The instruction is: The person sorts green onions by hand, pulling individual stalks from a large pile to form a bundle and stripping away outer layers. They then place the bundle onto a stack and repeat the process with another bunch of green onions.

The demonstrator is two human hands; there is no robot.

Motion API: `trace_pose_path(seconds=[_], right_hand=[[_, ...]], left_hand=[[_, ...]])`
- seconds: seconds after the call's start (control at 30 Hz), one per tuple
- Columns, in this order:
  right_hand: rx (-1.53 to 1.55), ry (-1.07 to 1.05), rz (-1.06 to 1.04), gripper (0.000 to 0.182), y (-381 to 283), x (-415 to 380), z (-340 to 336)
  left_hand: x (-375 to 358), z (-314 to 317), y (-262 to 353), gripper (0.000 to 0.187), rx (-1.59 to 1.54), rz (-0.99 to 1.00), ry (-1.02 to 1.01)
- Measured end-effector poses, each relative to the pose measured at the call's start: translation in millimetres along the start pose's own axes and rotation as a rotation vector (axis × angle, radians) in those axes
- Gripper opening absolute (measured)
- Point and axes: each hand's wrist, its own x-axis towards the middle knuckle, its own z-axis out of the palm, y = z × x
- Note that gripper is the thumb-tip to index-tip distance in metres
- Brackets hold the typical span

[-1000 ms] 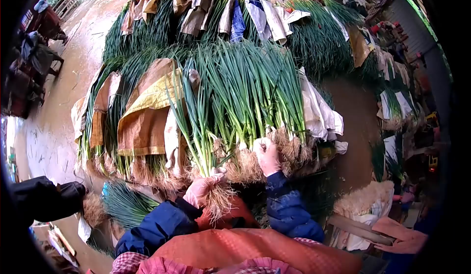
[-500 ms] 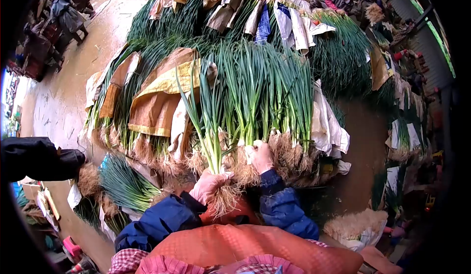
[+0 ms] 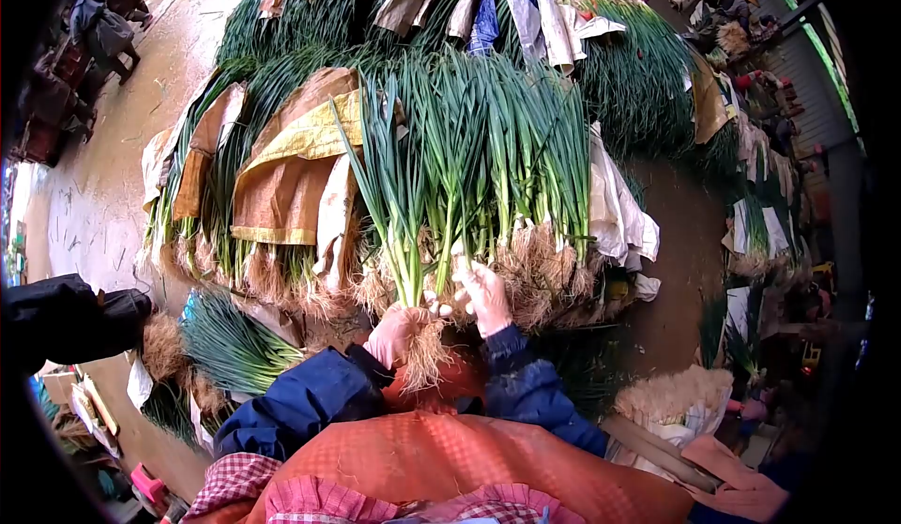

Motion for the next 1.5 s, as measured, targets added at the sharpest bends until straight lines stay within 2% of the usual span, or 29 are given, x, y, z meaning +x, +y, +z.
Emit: trace_pose_path(seconds=[0.03,0.07,0.13,0.17,0.2,0.23,0.3,0.37,0.4,0.43,0.47,0.5,0.57,0.6,0.7,0.77,0.8,0.9,0.97,1.0,1.03,1.1,1.17,1.23,1.27,1.3,1.37,1.43,1.5], right_hand=[[0.110,-0.086,0.168,0.016,11,25,0],[0.105,-0.051,0.204,0.017,16,40,9],[-0.043,0.046,-0.007,0.013,25,33,21],[-0.073,0.072,-0.133,0.013,30,13,24],[0.031,0.034,-0.131,0.015,39,-2,24],[-0.086,0.017,-0.003,0.018,20,-26,23],[0.291,0.129,-0.108,0.020,11,-27,45],[0.236,0.009,-0.080,0.014,1,-18,41],[0.217,-0.031,-0.067,0.012,-1,-17,38],[0.546,-0.167,0.087,0.014,-15,-30,30],[0.681,-0.297,0.076,0.013,-26,-47,22],[0.616,-0.157,0.089,0.020,-34,-62,16],[0.188,-0.224,0.110,0.030,-43,-51,17],[0.176,-0.252,0.158,0.038,-35,-32,23],[0.202,-0.257,0.239,0.025,-4,51,32],[0.125,-0.079,0.142,0.016,-6,39,58],[0.227,0.112,0.108,0.012,8,28,58],[0.003,0.110,0.099,0.018,31,-35,41],[0.053,0.175,-0.166,0.024,24,-58,44],[0.269,0.208,-0.093,0.024,16,-51,42],[0.607,0.012,-0.005,0.021,17,-32,29],[0.591,-0.140,-0.015,0.018,-10,-36,31],[0.744,-0.074,-0.134,0.019,-29,-63,19],[0.550,0.212,-0.036,0.025,-28,-76,-14],[0.415,-0.004,0.038,0.027,-24,-69,-25],[0.312,-0.049,0.090,0.028,-17,-52,-21],[0.081,0.025,0.115,0.025,1,1,5],[-0.167,0.061,0.023,0.014,25,44,23],[0.021,0.214,-0.013,0.006,38,35,22]], left_hand=[[1,-4,1,0.022,-0.006,0.000,-0.026],[-1,-9,3,0.022,-0.011,0.006,-0.048],[8,-40,8,0.023,0.034,0.012,-0.047],[-14,-13,24,0.019,-0.162,-0.158,-0.074],[-18,-16,23,0.018,-0.169,-0.163,-0.063],[-17,-15,28,0.019,-0.169,-0.152,-0.067],[-21,-8,33,0.015,-0.081,-0.189,0.019],[-21,-11,36,0.014,0.037,-0.182,0.036],[-25,-9,38,0.016,-0.052,-0.169,0.126],[-13,-28,34,0.018,-0.089,-0.112,0.008],[-13,-33,38,0.018,-0.145,-0.169,-0.026],[-13,-38,40,0.018,-0.203,-0.229,-0.062],[-16,-44,38,0.016,-0.097,-0.307,-0.101],[-20,-34,41,0.015,-0.071,-0.335,-0.095],[-26,-23,43,0.013,0.197,-0.365,-0.104],[-25,-21,45,0.016,0.328,-0.327,-0.009],[-29,-19,43,0.015,0.241,-0.323,-0.045],[-16,-39,36,0.019,-0.017,-0.291,-0.078],[-12,-36,33,0.021,-0.064,-0.291,-0.062],[-10,-37,30,0.019,-0.057,-0.314,-0.077],[-2,-39,25,0.019,-0.075,-0.364,-0.081],[-5,-25,26,0.019,-0.128,-0.317,-0.096],[-14,-3,32,0.016,-0.111,-0.294,0.077],[-14,2,35,0.016,-0.095,-0.302,0.154],[-11,1,36,0.016,-0.069,-0.332,0.098],[-11,3,32,0.015,0.010,-0.313,0.093],[-16,9,25,0.014,0.168,-0.256,0.087],[-24,20,15,0.018,0.261,-0.086,0.105],[-13,10,4,0.019,0.192,-0.036,0.173]])
